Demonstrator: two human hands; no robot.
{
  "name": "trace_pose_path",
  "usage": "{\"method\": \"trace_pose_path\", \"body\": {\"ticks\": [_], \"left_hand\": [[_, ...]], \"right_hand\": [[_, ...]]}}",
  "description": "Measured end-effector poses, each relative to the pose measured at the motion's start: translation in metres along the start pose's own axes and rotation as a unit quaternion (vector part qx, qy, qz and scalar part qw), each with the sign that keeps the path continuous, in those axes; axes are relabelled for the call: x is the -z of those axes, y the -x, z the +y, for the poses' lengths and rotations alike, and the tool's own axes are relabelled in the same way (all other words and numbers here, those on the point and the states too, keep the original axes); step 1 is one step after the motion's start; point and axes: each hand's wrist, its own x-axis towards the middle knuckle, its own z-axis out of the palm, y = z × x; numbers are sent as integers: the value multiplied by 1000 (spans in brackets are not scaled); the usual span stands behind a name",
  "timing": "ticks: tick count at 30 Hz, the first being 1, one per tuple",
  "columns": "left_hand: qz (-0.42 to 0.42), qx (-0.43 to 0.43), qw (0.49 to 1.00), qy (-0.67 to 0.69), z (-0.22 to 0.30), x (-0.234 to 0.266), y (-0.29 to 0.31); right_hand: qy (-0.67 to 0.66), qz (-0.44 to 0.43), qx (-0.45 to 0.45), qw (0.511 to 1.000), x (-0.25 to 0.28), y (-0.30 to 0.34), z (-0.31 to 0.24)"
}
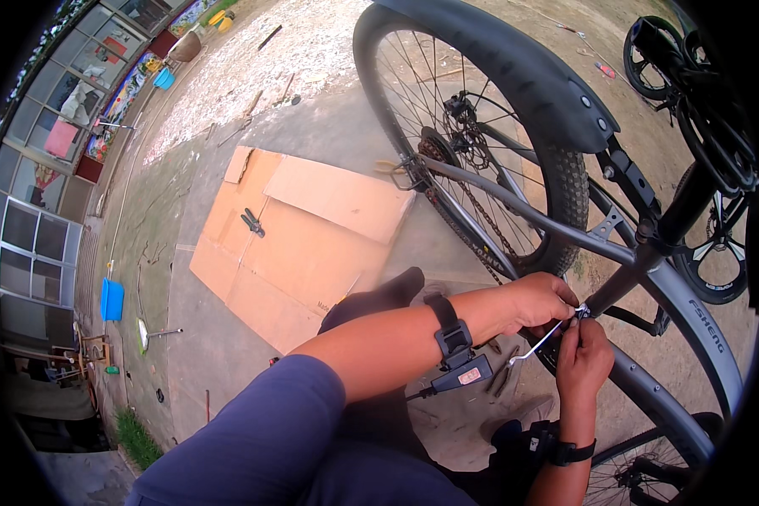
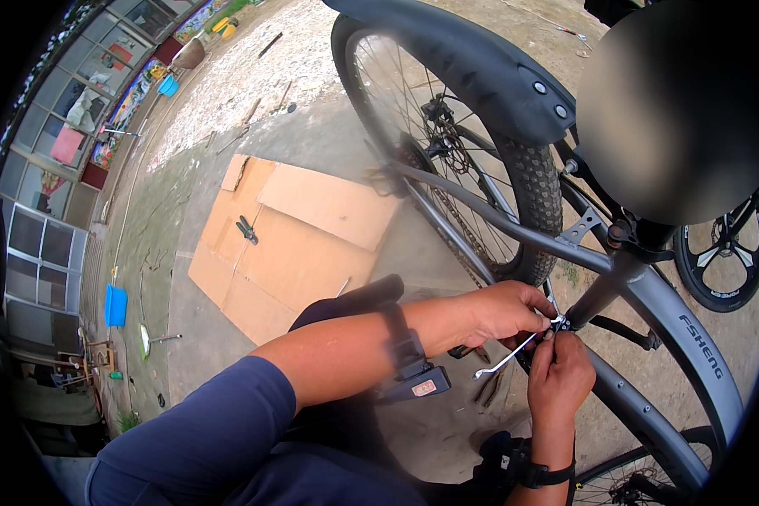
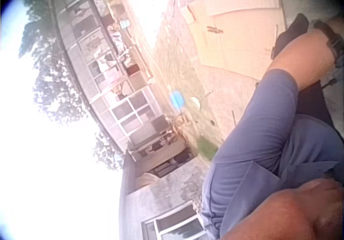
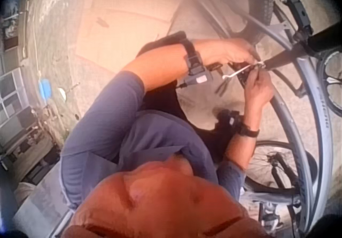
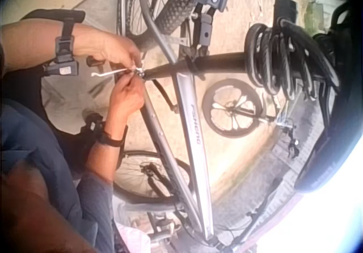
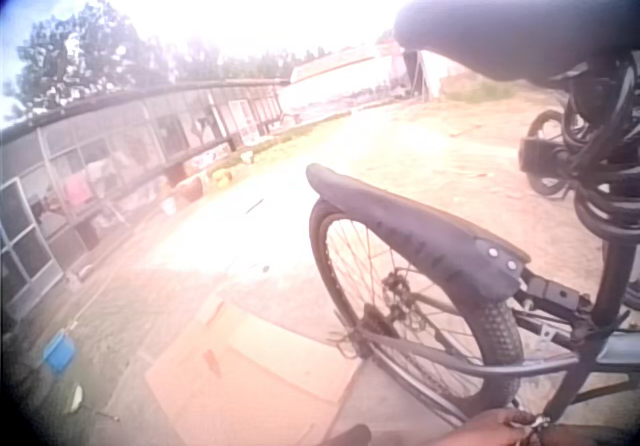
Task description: The person adjusts and tightens the front derailleur on a bicycle by hand and with a wrench and pliers while sitting outdoors.
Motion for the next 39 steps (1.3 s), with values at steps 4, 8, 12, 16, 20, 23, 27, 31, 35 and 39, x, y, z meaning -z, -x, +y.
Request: {"method": "trace_pose_path", "body": {"ticks": [4, 8, 12, 16, 20, 23, 27, 31, 35, 39], "left_hand": [[-2, -1, 1000, -2, 1, 0, 2], [19, -20, 1000, 9, 0, -2, 2], [25, -24, 999, 1, -1, -1, 1], [24, -22, 999, 5, 1, -2, 2], [11, -5, 1000, -12, 1, 0, 2], [19, -10, 1000, -17, -1, 0, -1], [34, -21, 999, -15, -6, -1, -6], [33, -24, 999, -18, -6, -1, -6], [40, -24, 999, -13, -6, 0, -4], [35, -27, 999, -16, -5, -1, -3]], "right_hand": [[-2, 1, 0, 1000, 0, 0, 1], [-6, -3, -2, 1000, 1, 0, 0], [-9, -4, -4, 1000, 0, 0, 0], [-11, -4, -8, 1000, 1, 0, 0], [-18, -7, 1, 1000, 2, 0, 0], [-15, -5, 2, 1000, 1, 0, 1], [-14, -1, 4, 1000, 2, 0, 0], [-8, 0, 2, 1000, 3, 1, 1], [-7, 0, 3, 1000, -1, 0, 2], [2, -2, -5, 1000, 1, 0, 0]]}}
